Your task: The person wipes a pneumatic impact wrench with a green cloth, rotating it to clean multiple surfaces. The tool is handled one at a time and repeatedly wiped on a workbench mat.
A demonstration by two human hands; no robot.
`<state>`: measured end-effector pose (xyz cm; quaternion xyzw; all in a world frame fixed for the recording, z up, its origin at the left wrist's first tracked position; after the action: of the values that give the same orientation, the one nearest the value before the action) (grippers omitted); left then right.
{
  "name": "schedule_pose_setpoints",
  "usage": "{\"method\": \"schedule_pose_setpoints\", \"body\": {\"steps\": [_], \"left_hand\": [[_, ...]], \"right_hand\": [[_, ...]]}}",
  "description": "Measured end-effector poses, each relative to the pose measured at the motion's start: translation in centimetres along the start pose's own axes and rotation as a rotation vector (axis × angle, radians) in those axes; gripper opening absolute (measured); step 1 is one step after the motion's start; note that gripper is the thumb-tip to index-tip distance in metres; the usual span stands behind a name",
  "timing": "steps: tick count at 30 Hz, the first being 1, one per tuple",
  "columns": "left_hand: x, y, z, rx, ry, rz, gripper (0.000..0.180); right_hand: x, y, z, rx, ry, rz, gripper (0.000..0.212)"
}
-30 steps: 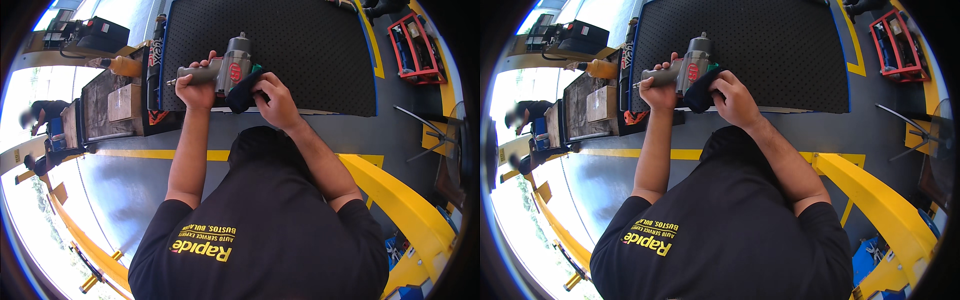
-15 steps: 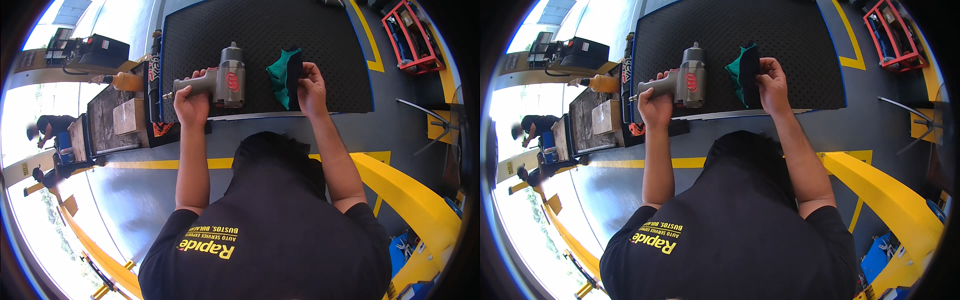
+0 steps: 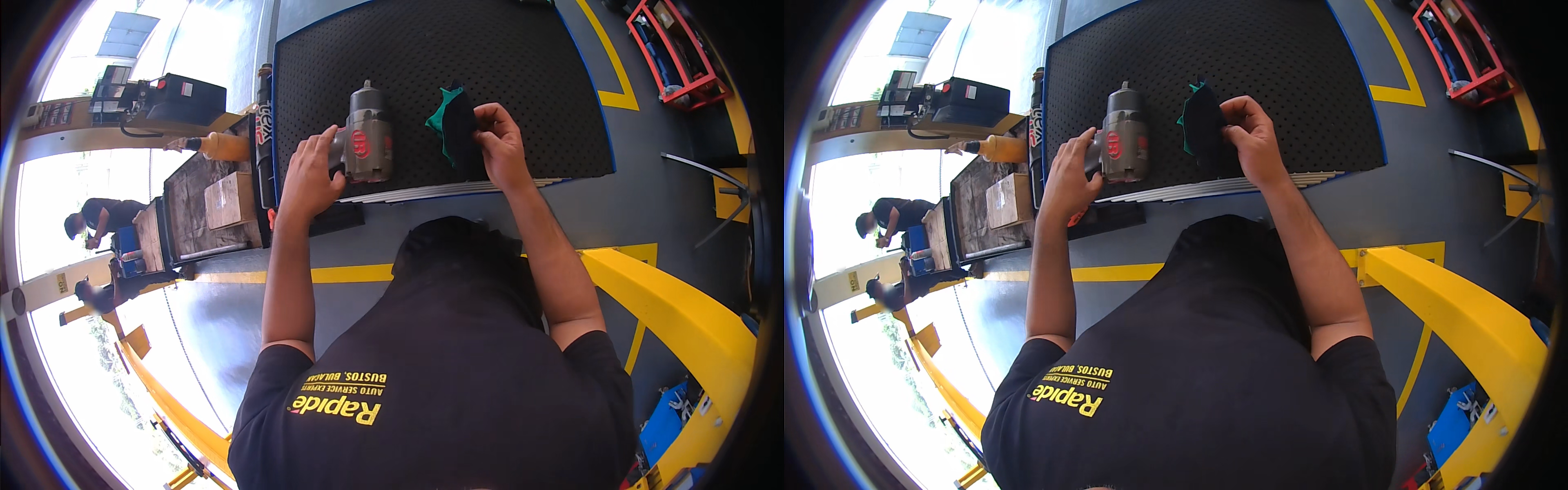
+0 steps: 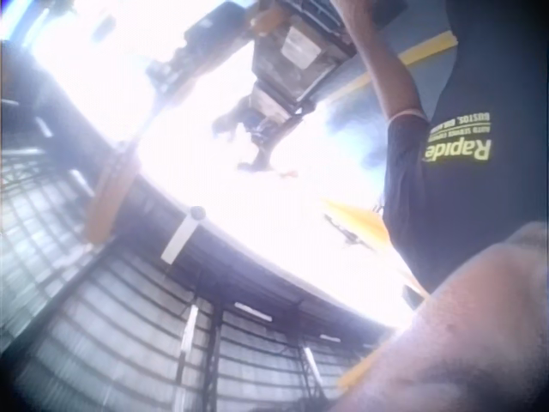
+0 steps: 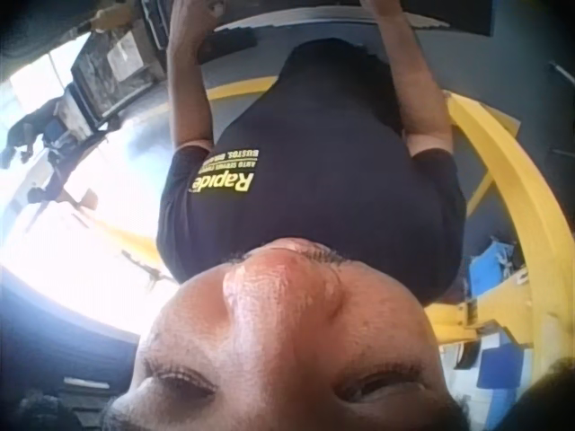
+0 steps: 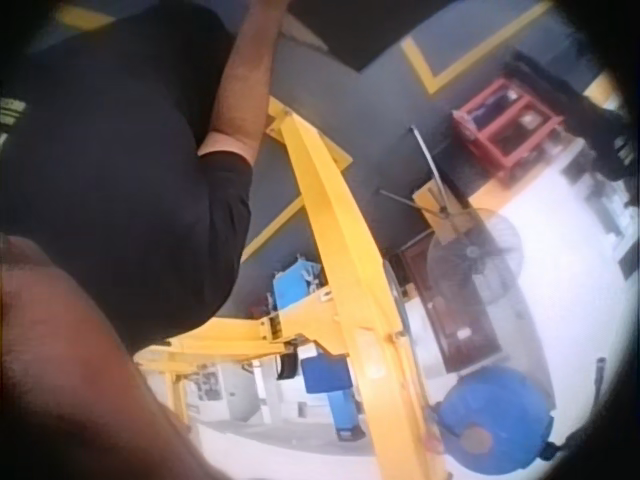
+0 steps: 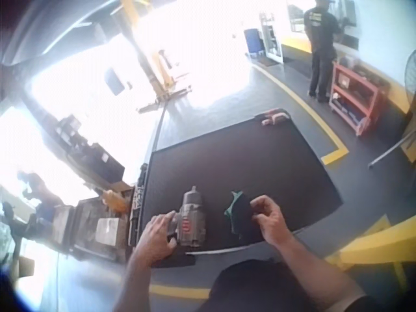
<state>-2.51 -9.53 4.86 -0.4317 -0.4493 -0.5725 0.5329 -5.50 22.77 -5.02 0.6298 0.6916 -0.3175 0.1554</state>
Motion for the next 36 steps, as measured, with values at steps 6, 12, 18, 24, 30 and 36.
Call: {"method": "schedule_pose_setpoints", "body": {"steps": [6, 12, 18, 24, 30, 36], "left_hand": [[-1.2, -2.7, -0.4, -0.070, -0.081, -0.006, 0.072], [-0.9, -3.3, 0.1, -0.097, 0.245, -0.069, 0.056], [-4.7, -2.0, -1.7, 0.135, 1.089, -0.329, 0.033], [-5.5, -1.8, 0.2, 0.140, 1.135, -0.165, 0.020], [-5.4, -3.1, 1.3, 0.111, 0.887, -0.184, 0.035], [-3.1, -3.3, 4.2, 0.172, 0.638, -0.201, 0.045]], "right_hand": [[-0.4, 0.1, -0.1, 0.019, 0.094, -0.004, 0.026], [-0.6, 0.3, 0.2, 0.082, 0.212, -0.020, 0.026], [-0.8, 0.4, 0.2, 0.073, 0.230, -0.023, 0.027], [-0.7, 0.7, 0.0, 0.083, 0.241, -0.032, 0.029], [-1.0, 0.8, -0.3, 0.055, 0.275, -0.079, 0.031], [-0.6, 0.0, -0.5, -0.047, -0.054, 0.122, 0.036]]}}
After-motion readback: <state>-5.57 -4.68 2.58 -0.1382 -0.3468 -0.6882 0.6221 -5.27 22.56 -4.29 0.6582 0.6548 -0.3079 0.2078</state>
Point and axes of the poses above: each hand's wrist, its own y-axis away from the middle knuckle, its own x-axis out of the back of the hand, z = x × y, the point moved 2 cm from there along -y, towards the middle knuckle, and after that the axes turned 12 degrees about x, right-handed, at the moved point
